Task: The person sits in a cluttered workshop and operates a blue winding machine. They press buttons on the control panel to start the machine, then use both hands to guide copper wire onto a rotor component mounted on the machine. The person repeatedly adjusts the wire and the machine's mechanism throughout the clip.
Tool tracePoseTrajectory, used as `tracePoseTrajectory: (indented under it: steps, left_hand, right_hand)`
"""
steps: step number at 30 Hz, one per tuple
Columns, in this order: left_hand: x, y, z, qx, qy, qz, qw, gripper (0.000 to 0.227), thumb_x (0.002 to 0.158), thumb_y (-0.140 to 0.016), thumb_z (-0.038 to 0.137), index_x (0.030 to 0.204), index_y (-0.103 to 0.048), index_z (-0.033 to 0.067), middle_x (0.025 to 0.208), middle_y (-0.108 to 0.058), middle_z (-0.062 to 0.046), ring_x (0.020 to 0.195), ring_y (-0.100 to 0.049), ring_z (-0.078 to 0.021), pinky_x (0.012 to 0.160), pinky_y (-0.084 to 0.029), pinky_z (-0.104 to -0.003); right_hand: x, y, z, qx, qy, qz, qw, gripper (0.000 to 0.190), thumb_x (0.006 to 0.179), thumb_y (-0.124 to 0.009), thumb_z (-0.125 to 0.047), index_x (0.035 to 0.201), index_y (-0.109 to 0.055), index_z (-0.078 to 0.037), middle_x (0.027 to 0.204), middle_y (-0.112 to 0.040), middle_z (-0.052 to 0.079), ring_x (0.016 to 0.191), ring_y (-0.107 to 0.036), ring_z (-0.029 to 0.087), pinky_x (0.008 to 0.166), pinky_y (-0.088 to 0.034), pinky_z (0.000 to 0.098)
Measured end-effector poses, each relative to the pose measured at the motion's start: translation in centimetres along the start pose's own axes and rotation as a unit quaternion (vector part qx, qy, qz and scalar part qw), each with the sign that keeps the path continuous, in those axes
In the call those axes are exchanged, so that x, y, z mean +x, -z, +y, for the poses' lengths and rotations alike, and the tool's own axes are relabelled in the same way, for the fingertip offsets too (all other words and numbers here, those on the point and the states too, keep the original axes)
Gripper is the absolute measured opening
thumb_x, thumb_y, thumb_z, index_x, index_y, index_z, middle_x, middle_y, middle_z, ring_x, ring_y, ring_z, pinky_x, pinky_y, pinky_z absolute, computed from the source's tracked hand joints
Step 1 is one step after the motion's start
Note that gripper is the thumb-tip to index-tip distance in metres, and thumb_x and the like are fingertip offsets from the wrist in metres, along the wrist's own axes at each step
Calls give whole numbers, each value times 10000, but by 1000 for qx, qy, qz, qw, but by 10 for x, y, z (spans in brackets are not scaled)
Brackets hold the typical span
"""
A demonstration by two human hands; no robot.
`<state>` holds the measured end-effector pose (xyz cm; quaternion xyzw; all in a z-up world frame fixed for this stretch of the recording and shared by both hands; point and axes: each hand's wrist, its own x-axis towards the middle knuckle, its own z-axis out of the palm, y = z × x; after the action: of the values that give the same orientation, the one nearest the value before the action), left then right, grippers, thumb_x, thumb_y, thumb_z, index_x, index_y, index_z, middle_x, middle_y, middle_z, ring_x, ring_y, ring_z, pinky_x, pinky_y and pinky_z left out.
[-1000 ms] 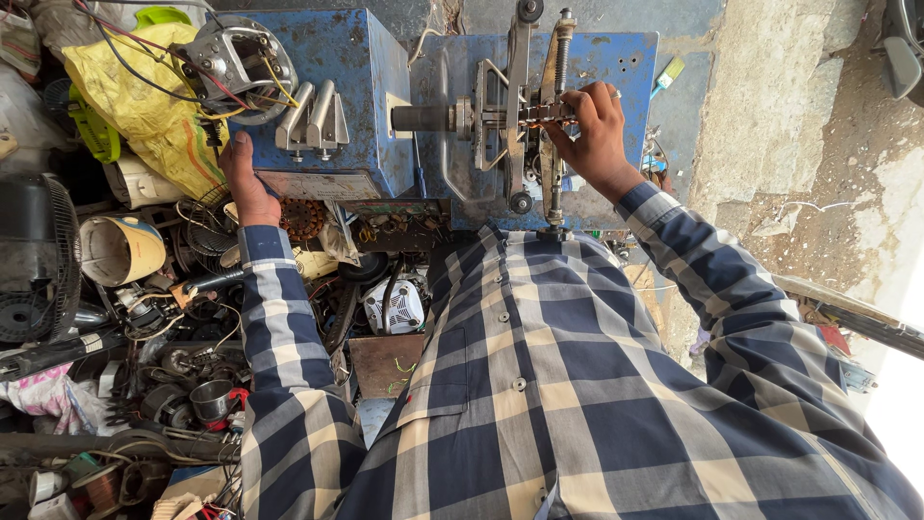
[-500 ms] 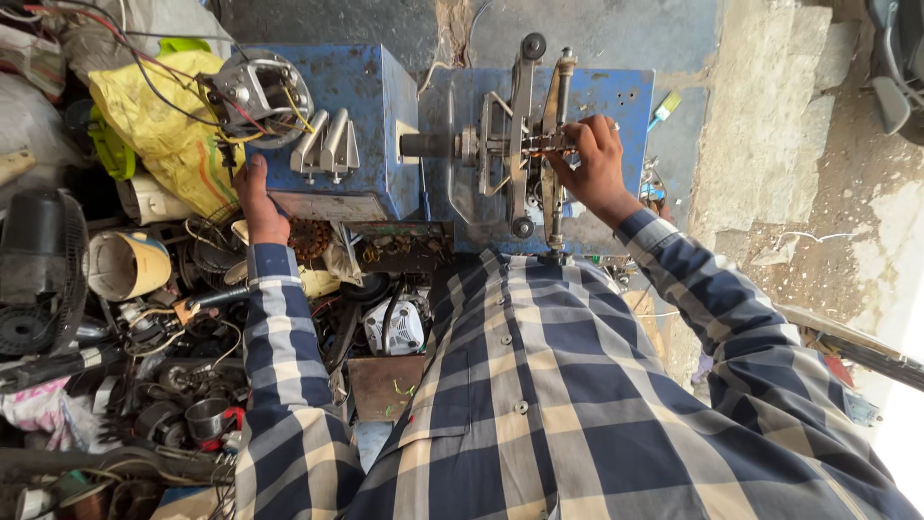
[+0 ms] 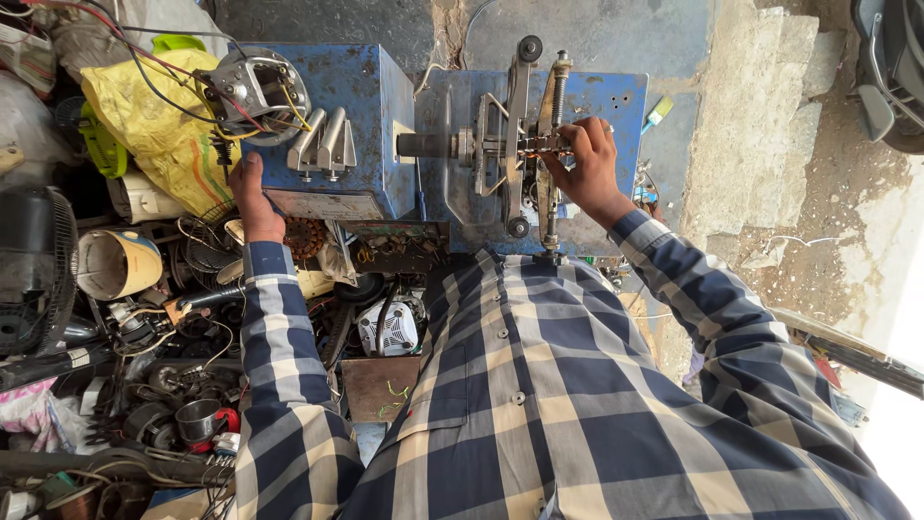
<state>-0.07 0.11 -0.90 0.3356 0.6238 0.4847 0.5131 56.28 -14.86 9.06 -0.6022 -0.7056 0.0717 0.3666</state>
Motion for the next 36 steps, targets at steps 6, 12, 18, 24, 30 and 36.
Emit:
tracePoseTrajectory:
  steps: [6,12,18,24,30,36]
  left_hand:
    - [-3,-4,6,-12,-2,-5,1000,878,830,-812,559,1420,-445,23,1353,-503,-109,1285,-493,-234,1154,-384,-422]
    - [-4,-7,7,-13,-9,-8,1000,901,824,-822,571,1412,-441,5,1361,-507,-134,1293,-504,-250,1165,-387,-423]
    - [-6,-9,12,5,6,-3,1000,935,803,-810,596,1434,-431,19,1385,-475,-131,1332,-475,-246,1180,-360,-422]
    - [-10,-13,17,-5,12,-11,1000,928,804,-804,590,1435,-417,29,1378,-484,-133,1334,-484,-253,1183,-377,-428]
    - [-10,-11,19,-9,-2,-36,999,882,837,-791,576,1430,-460,14,1382,-512,-109,1325,-496,-238,1183,-375,-425]
    - [-16,-15,27,-19,6,-37,999,788,846,-793,568,1370,-502,57,1337,-558,-91,1292,-538,-238,1144,-431,-420]
  right_hand:
    - [-1,0,0,-6,-5,-5,1000,433,867,-876,-127,1174,-593,-13,1063,-561,154,947,-553,342,790,-455,466]
    - [-1,0,2,-3,-7,-8,1000,440,853,-879,-124,1168,-591,-16,1062,-570,147,953,-553,335,794,-456,464]
    - [-2,-1,3,-15,-8,-11,1000,436,868,-883,-132,1166,-586,-18,1061,-562,147,944,-542,324,799,-456,460]
    - [-2,-1,4,-12,-4,-20,1000,442,871,-877,-135,1180,-584,-21,1065,-561,128,952,-545,310,808,-456,459]
    - [0,2,4,-18,14,-40,999,387,928,-869,-129,1165,-575,-43,1057,-540,106,956,-532,299,821,-448,453]
    - [-2,3,2,-20,1,-37,999,400,910,-866,-124,1183,-585,-44,1069,-538,118,976,-523,318,823,-451,460]
